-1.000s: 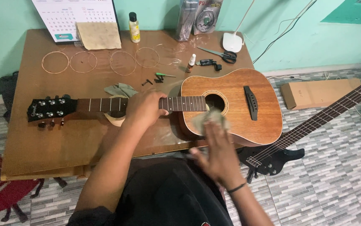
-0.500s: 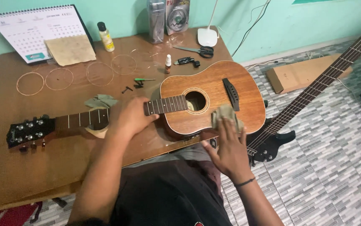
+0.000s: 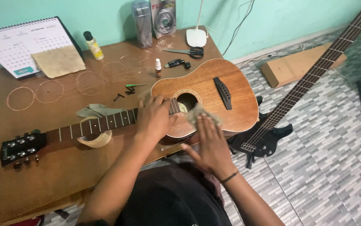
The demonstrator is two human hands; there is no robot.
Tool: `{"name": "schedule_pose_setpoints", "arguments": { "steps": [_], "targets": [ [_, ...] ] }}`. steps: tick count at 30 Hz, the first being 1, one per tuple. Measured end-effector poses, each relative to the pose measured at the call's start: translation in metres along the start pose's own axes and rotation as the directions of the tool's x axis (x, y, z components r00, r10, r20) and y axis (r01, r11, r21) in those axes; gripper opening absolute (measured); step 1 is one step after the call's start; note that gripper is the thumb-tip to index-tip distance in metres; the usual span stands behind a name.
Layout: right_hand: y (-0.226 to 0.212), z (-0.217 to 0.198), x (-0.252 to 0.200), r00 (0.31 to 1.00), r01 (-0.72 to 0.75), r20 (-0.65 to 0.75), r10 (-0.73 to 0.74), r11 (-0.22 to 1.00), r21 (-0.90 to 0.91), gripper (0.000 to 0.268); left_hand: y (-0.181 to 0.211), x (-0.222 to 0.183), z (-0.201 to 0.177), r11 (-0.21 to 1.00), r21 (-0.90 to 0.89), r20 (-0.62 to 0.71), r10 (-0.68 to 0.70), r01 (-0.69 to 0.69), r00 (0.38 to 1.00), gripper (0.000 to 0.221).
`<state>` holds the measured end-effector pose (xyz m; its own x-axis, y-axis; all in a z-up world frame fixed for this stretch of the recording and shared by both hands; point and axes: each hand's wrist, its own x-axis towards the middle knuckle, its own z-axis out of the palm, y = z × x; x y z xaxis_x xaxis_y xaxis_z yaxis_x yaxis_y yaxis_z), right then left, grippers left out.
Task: Cleaning an acoustic guitar by wiping the body and neck with a cloth
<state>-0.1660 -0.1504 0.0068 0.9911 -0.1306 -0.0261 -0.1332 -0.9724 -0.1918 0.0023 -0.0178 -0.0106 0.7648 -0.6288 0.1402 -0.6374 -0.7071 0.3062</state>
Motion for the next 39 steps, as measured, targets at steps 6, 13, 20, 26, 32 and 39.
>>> {"name": "schedule_pose_setpoints", "arguments": {
  "steps": [6,13,20,26,32,39],
  "targets": [
    [0.053,0.013,0.023,0.988,-0.063,-0.152,0.035,0.981,-0.184,0.102,-0.004,0.007,0.011,1.0,-0.012,-0.044,-0.012,0.011,0.999,0.048],
    [0.074,0.0,0.113,0.999,-0.044,-0.036,0.041,0.995,-0.087,0.097,0.009,0.007,-0.023,0.994,-0.063,0.015,-0.089,0.09,0.996,0.045],
    [0.056,-0.022,0.075,0.994,-0.105,0.031,0.108,0.992,-0.064,0.091,0.012,0.008,-0.026,0.987,-0.075,0.084,-0.137,0.144,0.987,0.045],
    [0.039,-0.02,0.015,0.978,-0.205,0.039,0.206,0.978,-0.019,0.093,0.001,0.006,-0.025,0.99,-0.076,0.065,-0.111,0.116,0.992,0.046],
    [0.044,-0.008,0.072,0.988,-0.149,-0.056,0.142,0.98,-0.134,0.092,-0.006,0.011,-0.025,0.991,-0.085,0.075,-0.099,0.106,0.992,0.047],
    [0.087,-0.01,0.165,0.968,-0.248,0.016,0.251,0.965,-0.088,0.096,0.003,0.008,-0.03,0.987,-0.08,0.084,-0.136,0.142,0.987,0.047]
  ]
}}
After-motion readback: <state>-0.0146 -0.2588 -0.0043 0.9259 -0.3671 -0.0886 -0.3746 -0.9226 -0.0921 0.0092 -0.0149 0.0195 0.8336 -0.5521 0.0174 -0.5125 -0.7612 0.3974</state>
